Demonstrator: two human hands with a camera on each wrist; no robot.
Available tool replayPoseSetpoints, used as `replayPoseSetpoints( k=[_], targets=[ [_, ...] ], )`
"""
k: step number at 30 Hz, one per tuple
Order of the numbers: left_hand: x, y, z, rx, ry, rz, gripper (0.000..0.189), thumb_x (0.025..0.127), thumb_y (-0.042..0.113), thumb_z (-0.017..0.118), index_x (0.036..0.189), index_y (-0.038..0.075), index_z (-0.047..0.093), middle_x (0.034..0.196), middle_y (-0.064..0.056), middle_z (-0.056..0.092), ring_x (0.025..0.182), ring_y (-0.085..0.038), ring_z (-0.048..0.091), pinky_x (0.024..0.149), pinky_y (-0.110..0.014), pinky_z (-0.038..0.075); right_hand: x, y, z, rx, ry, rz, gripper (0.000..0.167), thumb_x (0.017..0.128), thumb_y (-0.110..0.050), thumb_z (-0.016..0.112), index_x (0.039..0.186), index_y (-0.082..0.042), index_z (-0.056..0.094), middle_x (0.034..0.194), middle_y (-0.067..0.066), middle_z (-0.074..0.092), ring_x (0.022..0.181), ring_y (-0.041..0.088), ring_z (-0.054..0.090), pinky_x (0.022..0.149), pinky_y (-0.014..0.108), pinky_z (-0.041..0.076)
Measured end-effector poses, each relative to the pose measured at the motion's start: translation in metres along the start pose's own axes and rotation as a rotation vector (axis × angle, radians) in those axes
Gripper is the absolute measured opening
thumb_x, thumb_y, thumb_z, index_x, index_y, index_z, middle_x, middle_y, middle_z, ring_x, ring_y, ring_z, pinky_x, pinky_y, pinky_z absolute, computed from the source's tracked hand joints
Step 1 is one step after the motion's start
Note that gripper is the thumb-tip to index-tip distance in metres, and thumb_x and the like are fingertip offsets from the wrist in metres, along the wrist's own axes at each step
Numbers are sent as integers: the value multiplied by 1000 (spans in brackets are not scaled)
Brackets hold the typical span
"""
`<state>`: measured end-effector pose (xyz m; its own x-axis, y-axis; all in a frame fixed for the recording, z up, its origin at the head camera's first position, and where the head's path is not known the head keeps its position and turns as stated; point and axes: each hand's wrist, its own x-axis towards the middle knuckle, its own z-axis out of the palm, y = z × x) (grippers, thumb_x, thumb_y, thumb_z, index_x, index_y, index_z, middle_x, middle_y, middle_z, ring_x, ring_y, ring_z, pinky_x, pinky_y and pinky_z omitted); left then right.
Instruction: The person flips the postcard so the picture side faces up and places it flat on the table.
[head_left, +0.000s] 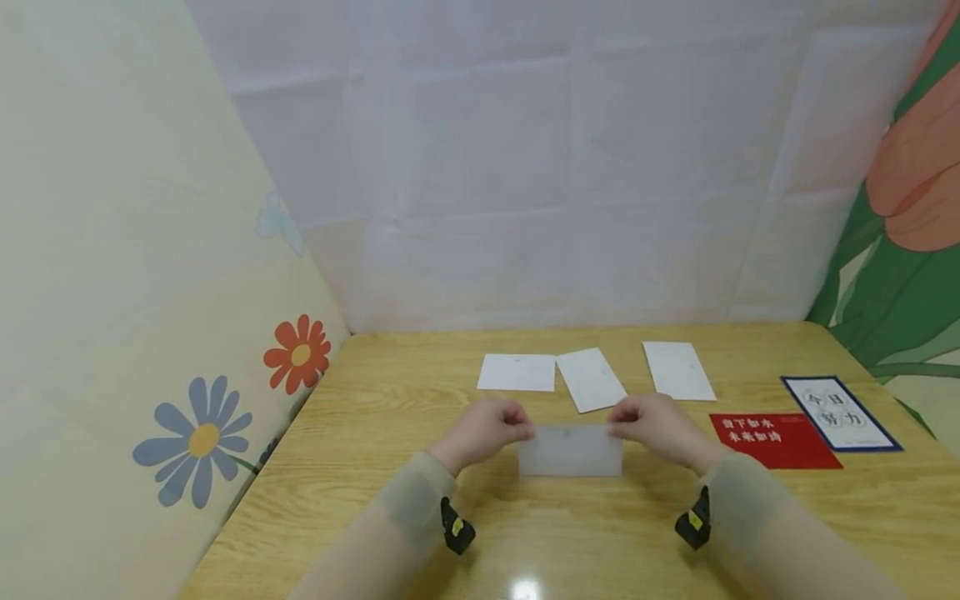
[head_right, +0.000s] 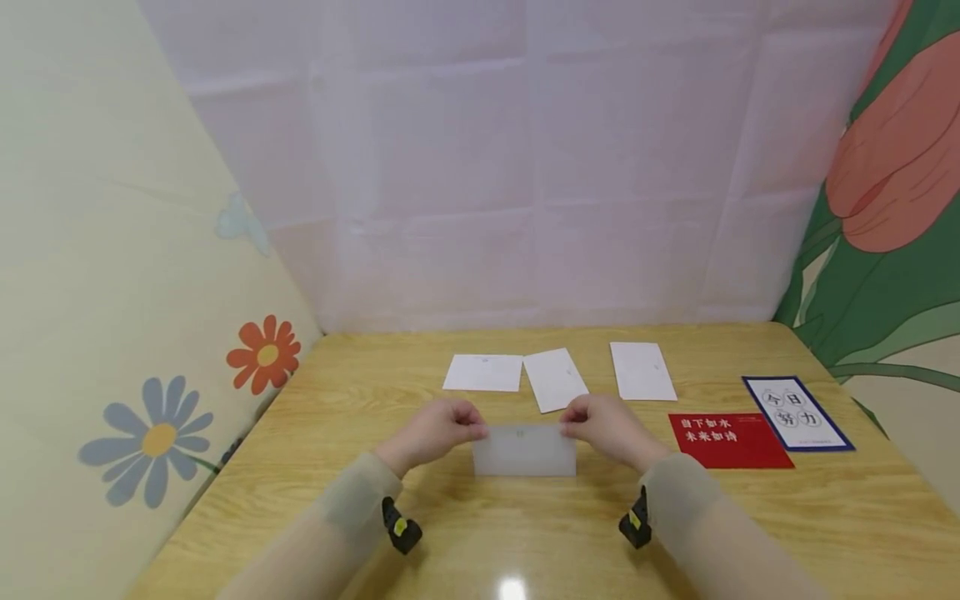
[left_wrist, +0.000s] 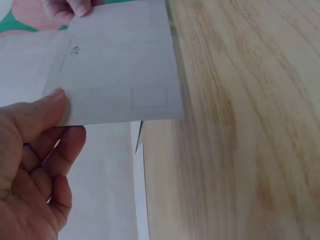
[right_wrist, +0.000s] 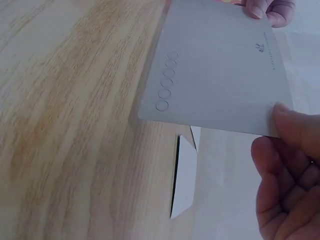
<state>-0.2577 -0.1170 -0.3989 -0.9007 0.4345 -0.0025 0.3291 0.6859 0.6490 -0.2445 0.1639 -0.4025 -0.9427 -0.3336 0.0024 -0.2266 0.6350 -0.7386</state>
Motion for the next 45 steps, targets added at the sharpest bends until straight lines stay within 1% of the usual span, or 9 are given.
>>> replayPoseSetpoints(
  k=[7,11,14,18,21,26,34,38,45],
  targets=[
    [-1,3,-3,38,49,53,9,90,22,68,82,20,72,79,12,65,73,-7,58,67,-30,48,-3,-6,0,-68,63,-75,5,90,-12,67,89,-13,71,84,-4,66,77,11,59,70,33,50],
    [-3,3,-4,103,79,128,7,89,18,70,84,18,74,80,11,67,72,-6,59,66,-28,49,-6,-10,0,-122,77,-100,6,89,-9,68,89,-14,72,84,-5,65,77,11,58,70,32,50],
    [-4,2,-4,206,108,227,5,87,15,71,85,15,76,81,10,69,75,-5,60,70,-26,50,-8,-11,1,-161,73,-134,7,87,-7,69,89,-12,73,84,-6,63,77,10,57,70,32,50],
    [-4,-1,-1,416,162,384,4,84,17,75,81,18,77,80,12,69,77,-6,59,77,-27,47,-10,-9,5,-204,56,-197,8,85,-4,71,87,-11,73,84,-7,64,78,9,58,70,31,50],
    [-6,-4,1,502,160,427,4,83,19,77,79,20,76,79,13,68,77,-6,57,79,-31,45,-10,-3,9,-250,45,-248,10,83,-2,72,84,-12,74,83,-9,65,79,9,59,70,31,50],
    [-11,-6,4,470,59,372,3,81,17,77,82,20,76,82,14,68,79,-3,58,87,-39,41,-11,6,14,-281,4,-304,12,80,-1,73,82,-14,74,82,-12,63,78,9,58,71,31,49],
    [-17,-9,11,491,-78,372,4,85,19,74,87,21,77,84,16,65,80,2,59,96,-43,43,-18,9,23,-284,-76,-261,11,80,-9,74,83,-18,76,81,-16,62,78,6,58,72,30,49],
    [-17,-11,15,472,-118,338,5,86,19,73,86,22,76,85,16,63,81,2,58,97,-42,44,-18,14,28,-309,-106,-268,11,79,-11,75,83,-21,77,81,-18,62,78,3,57,73,29,49],
    [-20,-12,20,501,-128,331,4,83,21,74,83,24,75,85,17,64,81,3,58,97,-42,44,-18,17,32,-339,-146,-268,10,78,-13,76,82,-23,76,81,-18,62,77,2,57,74,31,49]
  ],
)
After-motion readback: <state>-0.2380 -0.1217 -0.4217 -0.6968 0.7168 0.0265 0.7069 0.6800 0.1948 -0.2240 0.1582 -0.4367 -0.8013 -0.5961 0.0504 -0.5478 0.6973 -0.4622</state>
